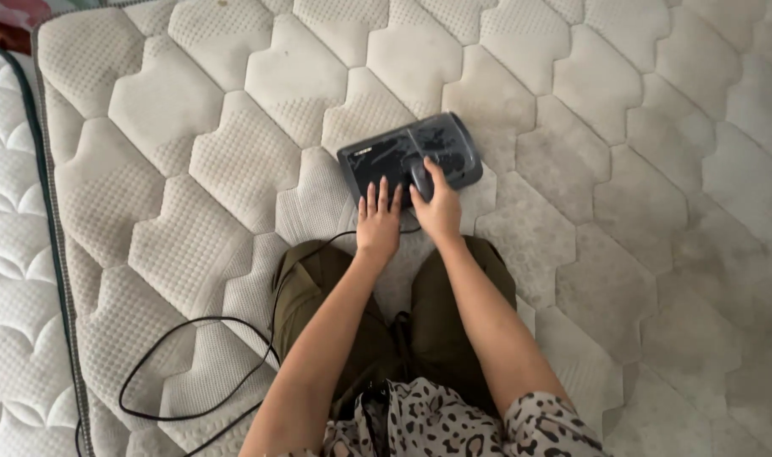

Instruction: Cleaning a mattress using a specialized handheld vacuum cleaner.

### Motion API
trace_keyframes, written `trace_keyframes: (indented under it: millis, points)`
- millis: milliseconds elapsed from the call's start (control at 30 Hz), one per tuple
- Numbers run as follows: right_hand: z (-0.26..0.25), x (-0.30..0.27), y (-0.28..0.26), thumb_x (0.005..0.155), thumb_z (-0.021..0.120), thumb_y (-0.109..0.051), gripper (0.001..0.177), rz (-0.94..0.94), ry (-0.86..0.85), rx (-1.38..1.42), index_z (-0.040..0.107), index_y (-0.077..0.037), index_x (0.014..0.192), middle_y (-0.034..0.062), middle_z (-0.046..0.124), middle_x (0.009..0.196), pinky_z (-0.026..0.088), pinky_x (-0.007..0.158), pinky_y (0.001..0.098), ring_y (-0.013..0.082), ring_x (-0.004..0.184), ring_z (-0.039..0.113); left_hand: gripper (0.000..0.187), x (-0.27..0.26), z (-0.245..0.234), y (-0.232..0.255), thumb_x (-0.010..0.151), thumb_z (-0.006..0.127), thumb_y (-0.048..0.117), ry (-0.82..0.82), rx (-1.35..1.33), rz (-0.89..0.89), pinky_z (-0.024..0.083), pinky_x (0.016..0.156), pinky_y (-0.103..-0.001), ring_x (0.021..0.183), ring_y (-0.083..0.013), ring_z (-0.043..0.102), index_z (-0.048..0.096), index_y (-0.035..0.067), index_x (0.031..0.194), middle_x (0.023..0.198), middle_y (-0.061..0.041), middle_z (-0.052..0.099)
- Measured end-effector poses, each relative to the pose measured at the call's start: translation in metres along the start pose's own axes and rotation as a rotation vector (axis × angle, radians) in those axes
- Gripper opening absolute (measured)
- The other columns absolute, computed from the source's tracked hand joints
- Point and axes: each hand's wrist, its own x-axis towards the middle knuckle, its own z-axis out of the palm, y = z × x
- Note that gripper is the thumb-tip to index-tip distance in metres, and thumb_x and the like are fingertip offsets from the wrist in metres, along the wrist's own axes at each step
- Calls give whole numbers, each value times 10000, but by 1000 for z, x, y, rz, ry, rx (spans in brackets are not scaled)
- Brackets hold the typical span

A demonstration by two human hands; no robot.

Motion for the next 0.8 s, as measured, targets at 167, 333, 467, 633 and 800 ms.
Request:
trace_keyframes:
  millis: [167, 333, 467, 633, 800]
  points:
    - [21, 39, -2, 910, 762, -219, 605, 48, -28, -198, 552, -188, 1476, 152, 661, 1219, 546, 890, 464, 404, 1106, 664, 762, 40, -1, -16, 947, 528, 107, 10, -56, -15, 232, 1226, -557, 1566, -424, 119, 222, 160, 1643, 1710, -182, 101]
    - [54, 72, 11, 945, 751, -215, 610, 47, -16, -192, 514, -149, 1503, 150, 604, 1190, 542, 868, 455, 386, 1089, 642, 739, 84, -2, -47, 962, 556, 108, 73, -42, 27, 240, 1221, -585, 1560, -434, 126, 260, 154, 1638, 1706, -189, 117]
    - [81, 116, 21, 976, 759, -177, 630, -63, 69, -141, 479, -125, 1538, 153, 604, 1210, 533, 970, 424, 374, 1122, 638, 739, 127, -4, -80, 968, 568, 80, 165, -69, 104, 257, 1233, -580, 1571, -413, 155, 298, 180, 1648, 1715, -152, 147]
    - [107, 187, 30, 1000, 782, -165, 542, -93, 55, -159, 515, -86, 1466, 182, 606, 1262, 521, 1017, 431, 399, 1181, 625, 754, 191, -24, -111, 980, 582, 28, 181, -114, 126, 249, 1260, -591, 1581, -430, 168, 305, 158, 1669, 1722, -176, 171]
    - [130, 256, 42, 1029, 790, -177, 371, -180, 89, -140, 588, -20, 1299, 223, 640, 1278, 520, 996, 467, 450, 1177, 611, 782, 263, -35, -135, 971, 597, 0, 161, -126, 119, 246, 1265, -581, 1571, -424, 189, 305, 147, 1681, 1710, -177, 213]
